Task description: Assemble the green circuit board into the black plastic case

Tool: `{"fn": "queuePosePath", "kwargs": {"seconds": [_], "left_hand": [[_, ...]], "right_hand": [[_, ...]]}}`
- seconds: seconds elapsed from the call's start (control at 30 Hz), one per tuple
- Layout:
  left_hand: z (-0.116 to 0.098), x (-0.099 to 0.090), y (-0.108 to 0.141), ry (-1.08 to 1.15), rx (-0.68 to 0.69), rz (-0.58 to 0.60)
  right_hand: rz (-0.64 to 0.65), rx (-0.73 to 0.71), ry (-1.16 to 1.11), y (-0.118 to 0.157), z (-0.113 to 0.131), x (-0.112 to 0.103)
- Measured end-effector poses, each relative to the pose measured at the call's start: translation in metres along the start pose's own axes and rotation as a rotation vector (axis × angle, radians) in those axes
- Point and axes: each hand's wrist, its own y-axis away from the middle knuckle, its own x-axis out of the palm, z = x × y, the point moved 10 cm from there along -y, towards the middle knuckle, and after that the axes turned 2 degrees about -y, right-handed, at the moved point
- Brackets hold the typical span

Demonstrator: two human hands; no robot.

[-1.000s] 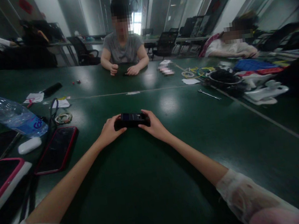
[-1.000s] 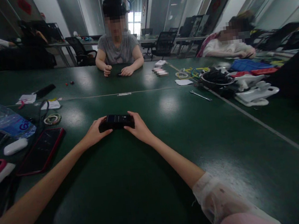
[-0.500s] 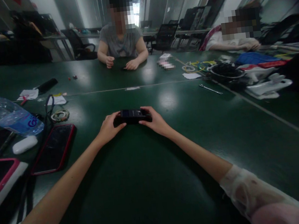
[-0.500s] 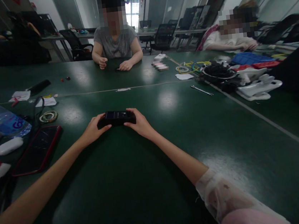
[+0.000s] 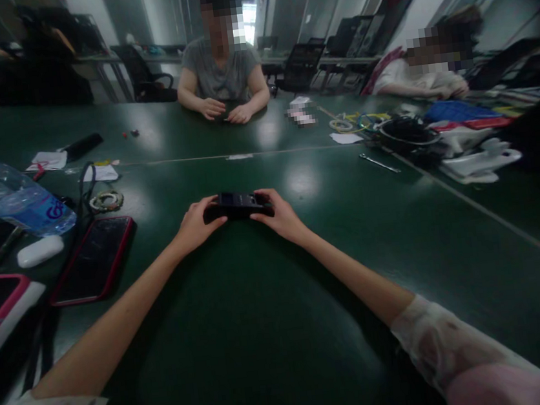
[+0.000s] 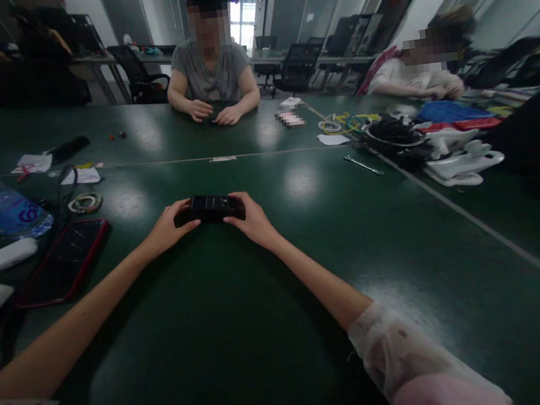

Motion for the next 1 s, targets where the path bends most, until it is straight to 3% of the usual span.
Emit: {"fn": "queuePosePath", "kwargs": {"seconds": [0.33, 1.0], "left_hand": [[0.0069, 0.0, 0.001, 0.033, -0.075, 0.018], [0.004, -0.001, -0.0017, 0.099, -0.026, -0.003]], "right_hand": [[0.0, 0.011, -0.042, -0.0006, -0.0029, 0.0008], [-0.034, 0.019, -0.062, -0.0016, -0.0004, -0.0018]]}}
